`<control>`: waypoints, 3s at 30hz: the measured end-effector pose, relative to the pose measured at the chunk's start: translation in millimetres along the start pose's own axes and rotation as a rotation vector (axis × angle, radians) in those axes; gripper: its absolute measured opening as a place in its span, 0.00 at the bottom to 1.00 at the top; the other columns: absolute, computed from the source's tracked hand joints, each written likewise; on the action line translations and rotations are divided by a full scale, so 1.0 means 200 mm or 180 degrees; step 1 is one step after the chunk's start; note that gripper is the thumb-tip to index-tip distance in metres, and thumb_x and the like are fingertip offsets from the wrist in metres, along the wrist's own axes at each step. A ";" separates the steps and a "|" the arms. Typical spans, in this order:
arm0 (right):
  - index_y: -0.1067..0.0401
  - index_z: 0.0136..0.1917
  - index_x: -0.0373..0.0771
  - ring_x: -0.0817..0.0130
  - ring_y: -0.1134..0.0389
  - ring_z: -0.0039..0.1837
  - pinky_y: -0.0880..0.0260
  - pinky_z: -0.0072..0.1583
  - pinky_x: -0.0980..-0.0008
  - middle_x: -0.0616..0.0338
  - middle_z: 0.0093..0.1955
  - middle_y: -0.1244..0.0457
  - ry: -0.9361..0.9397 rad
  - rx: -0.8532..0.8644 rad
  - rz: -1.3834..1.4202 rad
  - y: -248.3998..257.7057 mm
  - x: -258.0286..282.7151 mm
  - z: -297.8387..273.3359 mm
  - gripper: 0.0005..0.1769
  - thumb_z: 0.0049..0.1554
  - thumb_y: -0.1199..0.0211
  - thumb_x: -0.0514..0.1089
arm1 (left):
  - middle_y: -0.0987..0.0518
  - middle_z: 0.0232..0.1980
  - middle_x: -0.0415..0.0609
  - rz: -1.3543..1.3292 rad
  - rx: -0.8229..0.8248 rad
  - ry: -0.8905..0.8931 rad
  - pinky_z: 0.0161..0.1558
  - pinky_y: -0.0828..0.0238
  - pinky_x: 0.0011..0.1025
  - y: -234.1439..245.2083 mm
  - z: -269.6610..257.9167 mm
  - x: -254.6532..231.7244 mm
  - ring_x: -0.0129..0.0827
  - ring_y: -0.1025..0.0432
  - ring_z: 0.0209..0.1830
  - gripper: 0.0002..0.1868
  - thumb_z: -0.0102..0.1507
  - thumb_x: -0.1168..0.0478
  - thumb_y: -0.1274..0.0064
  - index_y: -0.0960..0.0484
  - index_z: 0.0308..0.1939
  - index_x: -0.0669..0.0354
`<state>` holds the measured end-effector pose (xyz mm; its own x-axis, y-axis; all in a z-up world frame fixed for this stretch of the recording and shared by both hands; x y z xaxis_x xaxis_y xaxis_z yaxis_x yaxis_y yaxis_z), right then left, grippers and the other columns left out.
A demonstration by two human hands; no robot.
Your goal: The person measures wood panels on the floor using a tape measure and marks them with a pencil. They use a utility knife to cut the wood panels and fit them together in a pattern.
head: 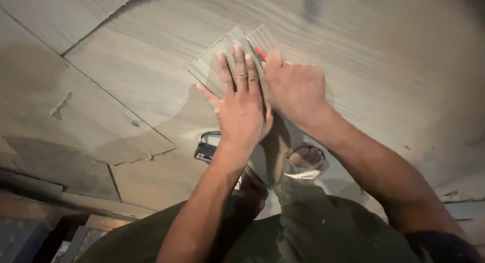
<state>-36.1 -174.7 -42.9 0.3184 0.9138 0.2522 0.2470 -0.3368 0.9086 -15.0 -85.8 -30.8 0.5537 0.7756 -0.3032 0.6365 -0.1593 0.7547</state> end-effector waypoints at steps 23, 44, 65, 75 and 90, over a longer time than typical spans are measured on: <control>0.36 0.42 0.41 0.57 0.30 0.27 0.33 0.29 0.56 0.55 0.24 0.34 -0.0331 0.0951 -0.0005 -0.13 -0.11 -0.35 0.06 0.59 0.42 0.42 | 0.66 0.83 0.57 -0.0005 0.0255 0.0166 0.57 0.67 0.95 -0.04 0.02 0.01 0.59 0.74 0.82 0.64 0.53 0.38 0.34 0.54 0.80 0.66; 0.37 0.45 0.39 0.49 0.28 0.34 0.30 0.36 0.47 0.49 0.31 0.31 -0.1092 0.1882 0.0346 -0.51 -0.43 -1.36 0.08 0.58 0.45 0.46 | 0.71 0.84 0.60 -0.0126 0.0251 0.0237 0.60 0.76 0.95 -0.13 -0.01 0.01 0.61 0.77 0.83 0.70 0.56 0.36 0.31 0.61 0.83 0.71; 0.34 0.47 0.40 0.47 0.28 0.36 0.31 0.39 0.44 0.47 0.31 0.31 -0.1260 0.1750 0.0273 -0.62 -0.53 -1.69 0.09 0.60 0.47 0.48 | 0.71 0.85 0.57 -0.0053 0.0365 0.0351 0.62 0.74 0.94 -0.10 -0.03 -0.01 0.61 0.77 0.84 0.74 0.56 0.34 0.29 0.64 0.84 0.68; 0.32 0.46 0.38 0.46 0.31 0.33 0.32 0.38 0.48 0.46 0.30 0.34 -0.1184 0.1285 0.0536 -0.64 -0.55 -1.73 0.09 0.61 0.43 0.46 | 0.65 0.86 0.58 -0.0124 0.0475 0.0448 0.62 0.74 0.93 -0.12 -0.02 0.03 0.60 0.73 0.84 0.68 0.57 0.39 0.30 0.59 0.85 0.65; 0.28 0.50 0.37 0.51 0.33 0.33 0.33 0.39 0.54 0.50 0.30 0.37 -0.0473 0.0455 0.0629 -0.44 -0.46 -1.56 0.07 0.59 0.40 0.41 | 0.40 0.74 0.73 -0.0205 -0.0690 -0.0227 0.54 0.76 0.92 -0.17 -0.08 0.02 0.71 0.49 0.74 0.59 0.51 0.46 0.24 0.40 0.74 0.76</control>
<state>-373.8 -158.1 -42.7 0.5012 0.7875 0.3587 0.2899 -0.5434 0.7878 -42.9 -67.2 -49.2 0.5570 0.7336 -0.3893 0.5457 0.0300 0.8374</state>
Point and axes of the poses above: each hand's wrist, its own z-axis towards the middle knuckle, its own y-axis out of the back of the hand, x = y × z, the point moved 9 cm from there along z, towards the middle knuckle
